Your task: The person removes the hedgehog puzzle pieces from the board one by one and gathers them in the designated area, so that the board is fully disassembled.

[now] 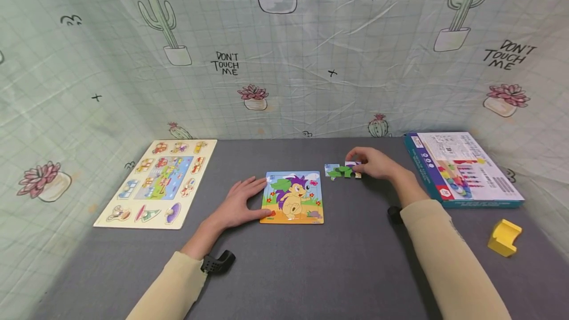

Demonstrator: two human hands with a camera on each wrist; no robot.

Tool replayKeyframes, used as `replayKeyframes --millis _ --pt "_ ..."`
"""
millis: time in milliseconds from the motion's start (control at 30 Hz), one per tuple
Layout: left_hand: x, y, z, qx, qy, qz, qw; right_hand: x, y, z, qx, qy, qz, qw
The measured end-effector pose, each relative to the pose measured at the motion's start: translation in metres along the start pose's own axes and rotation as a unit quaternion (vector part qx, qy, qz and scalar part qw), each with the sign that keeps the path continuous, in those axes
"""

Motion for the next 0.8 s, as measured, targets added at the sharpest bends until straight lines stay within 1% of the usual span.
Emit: replayKeyframes --millis 133,500,633,800 --pt "-0.001 -0.0007 0.0005 0.001 0.0 0.002 1.0 0.0058 0.001 -0.0003 0.007 -0.002 0.012 0.9999" --pt "-0.0013 -0.0014 0.0014 0.003 -0.003 -0.002 1.0 0.0072 -0.0005 0.0035 0.034 0.012 0.03 0.9989" --pt "-0.0003 -0.0007 0.0008 0.004 0.0 -0.001 1.0 0.0095 0.0 0.0033 0.029 0.011 0.032 0.999" --pt "-0.0003 -0.0002 0.0006 0.004 -0.001 -0.001 1.0 0.011 0.0013 0.0021 0.011 0.019 0.031 0.9993"
Point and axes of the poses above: each hand's wrist, its own y-axis away from the middle knuckle, its own z-axis out of the palm, x = y × z, the point moved 3 cm from there along -y, towards the middle knuckle, and after that the axes turned 11 degrees about -x, right-handed, at the moved point
